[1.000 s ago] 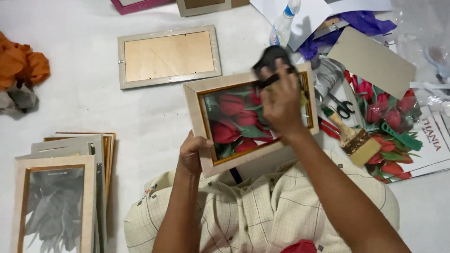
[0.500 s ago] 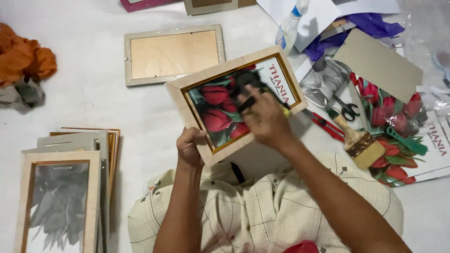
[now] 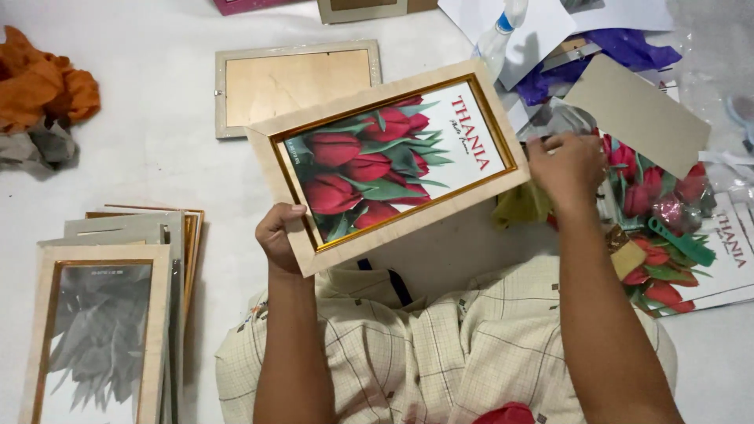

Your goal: Assembling picture frames by inserting backing boards, cleaning glass with a brush, and placing artwork inside.

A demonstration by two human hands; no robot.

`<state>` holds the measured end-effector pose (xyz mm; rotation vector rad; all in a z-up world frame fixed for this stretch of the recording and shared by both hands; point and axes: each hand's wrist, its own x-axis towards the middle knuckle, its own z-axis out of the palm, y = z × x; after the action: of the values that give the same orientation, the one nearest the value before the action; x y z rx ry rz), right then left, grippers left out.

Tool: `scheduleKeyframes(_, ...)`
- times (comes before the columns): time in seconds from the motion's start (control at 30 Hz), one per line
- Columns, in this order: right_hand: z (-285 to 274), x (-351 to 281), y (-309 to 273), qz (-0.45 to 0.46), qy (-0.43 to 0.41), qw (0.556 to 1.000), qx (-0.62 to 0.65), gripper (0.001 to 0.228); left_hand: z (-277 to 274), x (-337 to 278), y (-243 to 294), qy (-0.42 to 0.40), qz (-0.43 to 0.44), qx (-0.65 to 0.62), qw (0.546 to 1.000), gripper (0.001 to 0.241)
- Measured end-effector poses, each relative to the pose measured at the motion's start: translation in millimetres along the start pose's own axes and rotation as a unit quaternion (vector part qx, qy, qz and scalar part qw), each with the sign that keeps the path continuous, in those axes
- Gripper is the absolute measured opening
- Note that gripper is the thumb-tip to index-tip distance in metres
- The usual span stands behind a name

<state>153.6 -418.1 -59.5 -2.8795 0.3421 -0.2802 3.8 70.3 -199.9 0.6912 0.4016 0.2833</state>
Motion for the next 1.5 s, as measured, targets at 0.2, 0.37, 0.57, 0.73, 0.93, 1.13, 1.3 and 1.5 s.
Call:
scheduleKeyframes(0.2, -64, -15, -42, 0.105, -0.287, 0.748, 0.589, 0.06, -35, 26, 5, -0.01, -0.054, -0.033, 0.998, 0.02)
scheduleKeyframes(0.37, -51, -19, -45, 0.129, -0.24, 0.721, 0.637, 0.014, 95, -24, 45, -0.026, -0.038, 0.052, 0.998, 0.02)
scheduleKeyframes(0.57, -65, -26, -62, 0.155, -0.196, 0.73, 0.636, 0.014, 186, -66, 67, 0.018, 0.06, 0.204, 0.977, 0.018)
scheduleKeyframes(0.73, -73, -32, -71, 0.15, -0.186, 0.749, 0.618, 0.019, 177, -54, 49, 0.039, 0.069, 0.156, 0.985, 0.018)
scheduleKeyframes(0.93, -75, -23, -42, 0.114, -0.245, 0.717, 0.643, 0.024, 184, -79, 74, -0.071, 0.071, 0.074, 0.992, 0.048)
scheduleKeyframes(1.13, -100, -51, -60, 0.026, -0.234, 0.747, 0.622, 0.01, 182, -131, 143, -0.07, 0.091, 0.147, 0.982, 0.051)
scheduleKeyframes(1.3, -106, -67, -70, -0.133, -0.227, 0.754, 0.602, 0.014, 156, -190, 191, -0.139, 0.222, 0.22, 0.94, 0.037)
scheduleKeyframes(1.5, -150, -121, -144, -0.129, -0.244, 0.764, 0.584, 0.008, 121, -250, 221, -0.101, 0.313, 0.303, 0.894, 0.027)
